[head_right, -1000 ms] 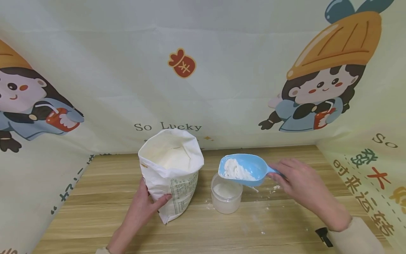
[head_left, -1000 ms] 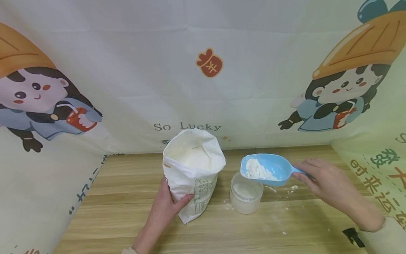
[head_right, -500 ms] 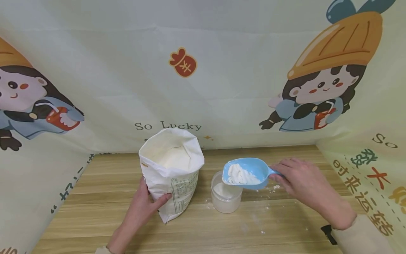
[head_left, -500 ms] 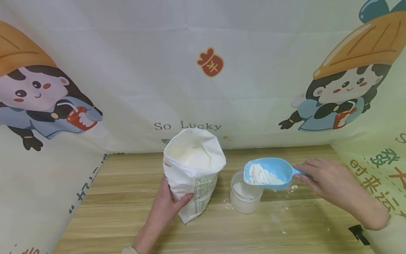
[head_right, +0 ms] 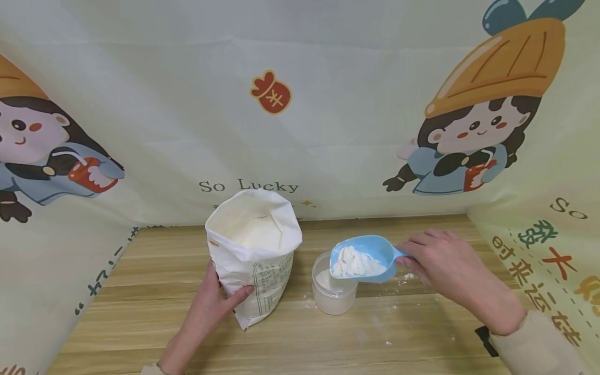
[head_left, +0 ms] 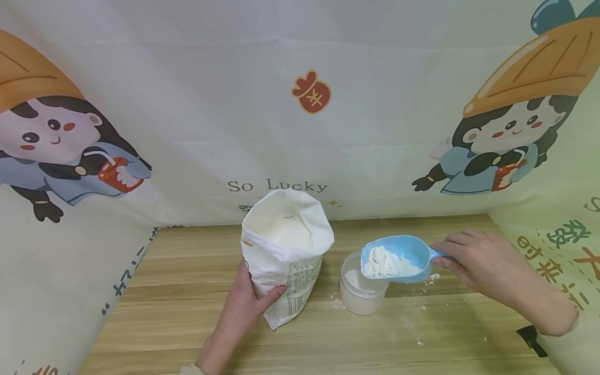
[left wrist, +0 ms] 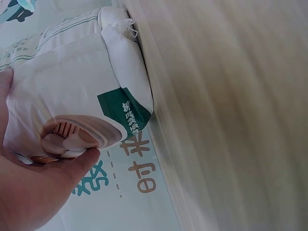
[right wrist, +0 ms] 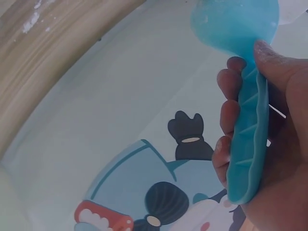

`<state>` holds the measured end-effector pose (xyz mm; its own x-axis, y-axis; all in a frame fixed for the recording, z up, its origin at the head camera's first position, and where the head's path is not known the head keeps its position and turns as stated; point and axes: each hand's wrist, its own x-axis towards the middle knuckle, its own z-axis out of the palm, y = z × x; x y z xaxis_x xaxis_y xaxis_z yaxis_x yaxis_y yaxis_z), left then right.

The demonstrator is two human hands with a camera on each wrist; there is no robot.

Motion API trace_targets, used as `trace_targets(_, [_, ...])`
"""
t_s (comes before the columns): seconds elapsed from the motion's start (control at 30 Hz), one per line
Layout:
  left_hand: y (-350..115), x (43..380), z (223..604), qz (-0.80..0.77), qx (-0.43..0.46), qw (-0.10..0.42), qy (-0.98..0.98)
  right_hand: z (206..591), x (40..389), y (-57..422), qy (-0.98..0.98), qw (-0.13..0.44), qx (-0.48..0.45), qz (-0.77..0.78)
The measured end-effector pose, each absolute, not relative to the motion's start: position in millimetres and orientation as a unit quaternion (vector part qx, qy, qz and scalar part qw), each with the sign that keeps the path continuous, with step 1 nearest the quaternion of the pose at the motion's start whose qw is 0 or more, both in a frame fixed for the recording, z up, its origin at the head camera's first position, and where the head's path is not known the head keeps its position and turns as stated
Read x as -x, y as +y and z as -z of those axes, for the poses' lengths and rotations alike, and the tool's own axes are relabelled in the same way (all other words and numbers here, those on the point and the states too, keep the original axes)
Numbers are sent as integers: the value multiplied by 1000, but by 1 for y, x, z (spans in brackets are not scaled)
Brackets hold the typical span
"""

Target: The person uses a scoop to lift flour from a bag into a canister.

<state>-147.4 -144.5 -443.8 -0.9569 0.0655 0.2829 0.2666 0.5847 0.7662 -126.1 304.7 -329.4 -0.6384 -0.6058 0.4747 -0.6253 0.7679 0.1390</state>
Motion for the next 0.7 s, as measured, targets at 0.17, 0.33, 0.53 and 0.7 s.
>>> trace_targets(0.17, [-145, 147, 444, 446, 92, 112, -883, 324, 126, 304, -912, 234, -337, 4])
trace_targets(0.33, [-145, 147, 444, 446, 89, 109, -884, 317, 123, 298, -924, 204, -321, 30])
trace_targets(0.53, [-145, 147, 444, 445, 88, 109, -885, 311, 123, 292, -926, 198, -319, 47])
trace_targets(0.7, [-144, 147, 444, 447, 86, 107, -884, 307, 125, 288, -917, 217, -330, 65])
